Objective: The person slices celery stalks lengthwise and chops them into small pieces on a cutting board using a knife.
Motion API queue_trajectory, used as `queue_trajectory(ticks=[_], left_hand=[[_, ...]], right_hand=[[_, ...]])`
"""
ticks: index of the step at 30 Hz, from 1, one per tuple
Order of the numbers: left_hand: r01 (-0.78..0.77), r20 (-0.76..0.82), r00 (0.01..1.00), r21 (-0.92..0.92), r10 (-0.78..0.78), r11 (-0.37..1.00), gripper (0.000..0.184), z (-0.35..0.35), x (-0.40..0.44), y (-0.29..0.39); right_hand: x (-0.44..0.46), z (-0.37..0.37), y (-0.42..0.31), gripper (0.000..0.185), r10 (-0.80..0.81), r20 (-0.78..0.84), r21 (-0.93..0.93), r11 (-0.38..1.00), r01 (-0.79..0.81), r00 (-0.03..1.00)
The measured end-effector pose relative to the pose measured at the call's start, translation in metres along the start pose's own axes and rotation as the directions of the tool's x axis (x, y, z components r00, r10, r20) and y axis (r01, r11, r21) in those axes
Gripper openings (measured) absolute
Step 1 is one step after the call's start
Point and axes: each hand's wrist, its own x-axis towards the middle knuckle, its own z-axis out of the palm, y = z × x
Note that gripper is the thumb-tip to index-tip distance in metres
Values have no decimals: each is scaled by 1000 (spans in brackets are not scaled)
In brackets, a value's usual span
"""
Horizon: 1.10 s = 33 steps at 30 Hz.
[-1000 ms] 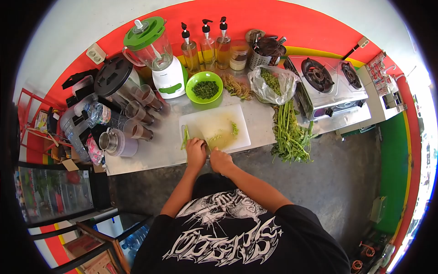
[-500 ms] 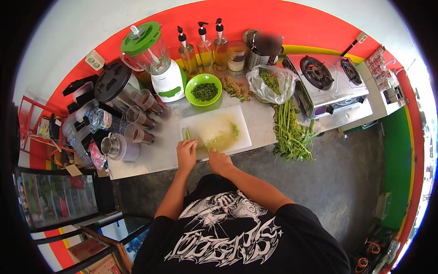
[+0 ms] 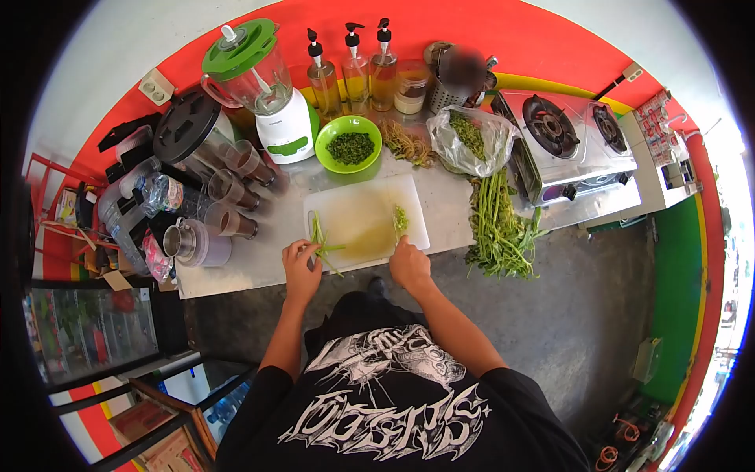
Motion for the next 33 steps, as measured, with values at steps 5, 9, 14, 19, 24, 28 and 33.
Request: queue_trajectory(ticks=[5, 9, 14, 19, 24, 28, 33], left_hand=[[-101, 95, 991, 59, 96, 993, 24, -6, 2, 8], [-128, 182, 977, 63, 115, 990, 16, -3, 1, 8], [-167, 128, 979, 44, 160, 985, 11, 14, 7, 16], [-238, 39, 970, -9, 238, 971, 9, 49, 23, 46], [-225, 138, 966, 27, 219, 974, 10, 77, 24, 64], [-226, 80, 972, 27, 223, 974, 11, 81, 15, 67], [-199, 67, 979, 89, 194, 976, 22, 83, 5, 67]], right_hand=[[-2, -1, 4, 36, -87, 10, 32, 996, 86, 996], [-7, -8, 1, 36, -66, -7, 11, 998, 66, 998], [-11, -6, 13, 34, -83, 10, 12, 996, 83, 997], [-25, -11, 17, 34, -152, -52, 86, 984, 156, 987], [-29, -8, 22, 32, -215, -28, 16, 976, 216, 976], [-27, -6, 30, 26, -269, 18, -61, 961, 269, 963], [-28, -11, 27, 22, -279, 90, -168, 942, 291, 956]])
